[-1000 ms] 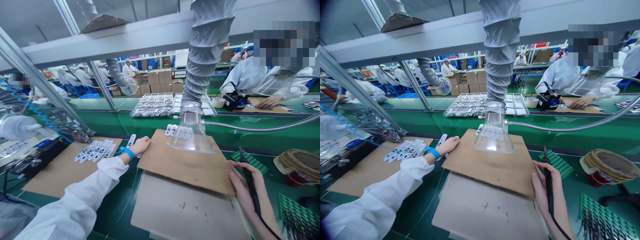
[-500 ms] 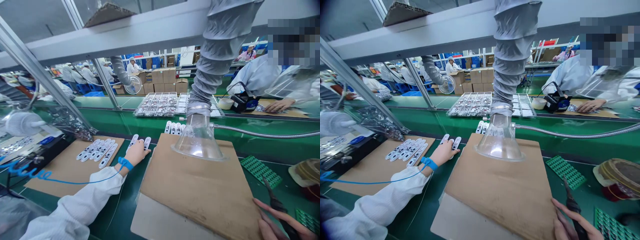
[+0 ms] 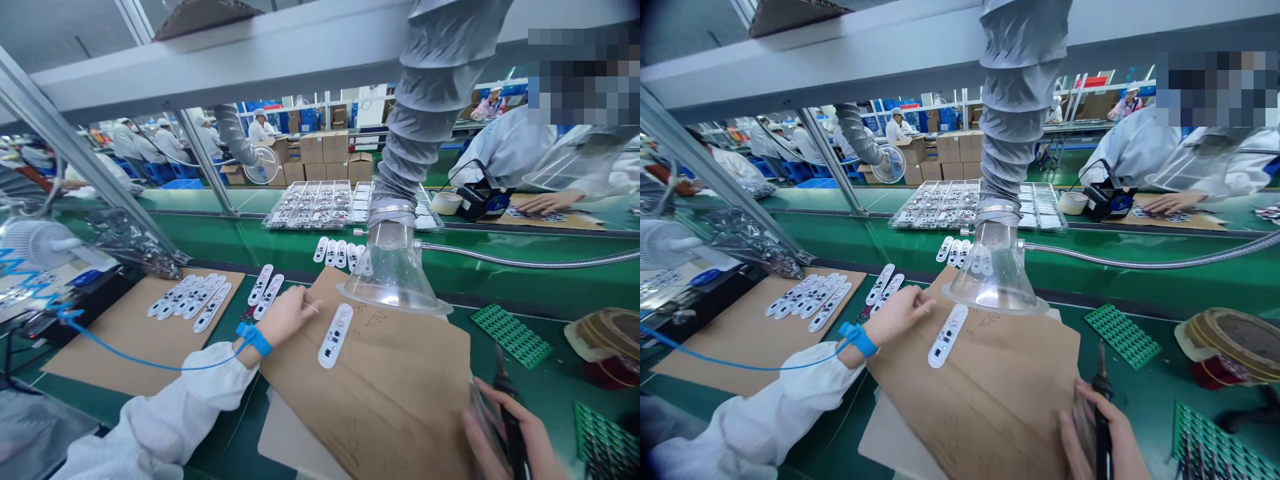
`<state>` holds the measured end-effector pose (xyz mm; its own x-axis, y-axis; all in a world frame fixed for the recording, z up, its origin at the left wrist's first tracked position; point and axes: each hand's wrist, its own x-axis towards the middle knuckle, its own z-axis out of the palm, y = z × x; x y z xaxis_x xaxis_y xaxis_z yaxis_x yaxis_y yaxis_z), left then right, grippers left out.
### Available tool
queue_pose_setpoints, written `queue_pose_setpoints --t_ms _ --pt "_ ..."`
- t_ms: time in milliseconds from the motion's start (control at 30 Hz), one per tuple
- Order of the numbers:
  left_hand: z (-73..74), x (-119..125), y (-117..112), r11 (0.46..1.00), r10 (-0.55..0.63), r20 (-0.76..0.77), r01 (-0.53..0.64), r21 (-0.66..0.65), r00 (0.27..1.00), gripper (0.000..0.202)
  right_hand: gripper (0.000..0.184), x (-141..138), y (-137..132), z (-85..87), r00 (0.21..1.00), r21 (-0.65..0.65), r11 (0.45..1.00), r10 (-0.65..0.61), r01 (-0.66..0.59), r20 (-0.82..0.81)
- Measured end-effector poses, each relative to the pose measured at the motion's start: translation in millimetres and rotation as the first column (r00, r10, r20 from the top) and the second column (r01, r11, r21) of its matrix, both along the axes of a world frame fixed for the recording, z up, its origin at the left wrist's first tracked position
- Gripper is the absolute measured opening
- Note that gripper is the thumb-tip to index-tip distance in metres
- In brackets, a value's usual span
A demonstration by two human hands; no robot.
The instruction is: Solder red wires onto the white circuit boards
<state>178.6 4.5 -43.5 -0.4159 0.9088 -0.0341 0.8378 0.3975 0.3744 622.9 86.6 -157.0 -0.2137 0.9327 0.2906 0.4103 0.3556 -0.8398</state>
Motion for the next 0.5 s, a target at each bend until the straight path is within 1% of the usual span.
queue_pose_setpoints --t_ms 33,100,167,233,333,433,500 --pt "-0.9 -8 -3 0.998 0.065 -0.066 -0.064 0.013 0.996 0.039 0.052 -6 -1 1.0 1.0 0.024 1.0 0.013 -0.014 0.028" --pt "-3.4 -30 -12 0.974 0.222 -0.205 -0.228 -0.006 0.953 0.036 0.056 -16 -3 1.7 0.997 0.078 0.997 0.018 -0.024 0.075" --pt "-7.6 -50 -21 0.946 0.297 -0.264 -0.321 -0.051 0.918 0.035 0.056 -26 -5 3.6 0.995 0.097 0.994 0.03 -0.039 0.097" --pt "-12.5 -62 -27 0.939 0.298 -0.269 -0.332 -0.092 0.916 0.033 0.056 -35 -6 10.0 0.994 0.077 0.994 0.064 -0.071 0.09" --pt "-15.6 -66 -27 0.94 0.281 -0.264 -0.32 -0.119 0.923 0.028 0.052 -46 -11 26.2 0.994 0.036 0.996 0.083 -0.086 0.076" --pt "-9.0 -55 -22 0.948 0.268 -0.247 -0.3 -0.106 0.931 0.024 0.049 -49 -16 37.5 0.996 0.011 0.999 0.05 -0.051 0.071" --pt "-2.2 -38 -18 0.963 0.236 -0.22 -0.258 -0.08 0.946 0.024 0.05 -47 -17 39.0 0.997 -0.04 0.998 0.049 -0.047 0.061"
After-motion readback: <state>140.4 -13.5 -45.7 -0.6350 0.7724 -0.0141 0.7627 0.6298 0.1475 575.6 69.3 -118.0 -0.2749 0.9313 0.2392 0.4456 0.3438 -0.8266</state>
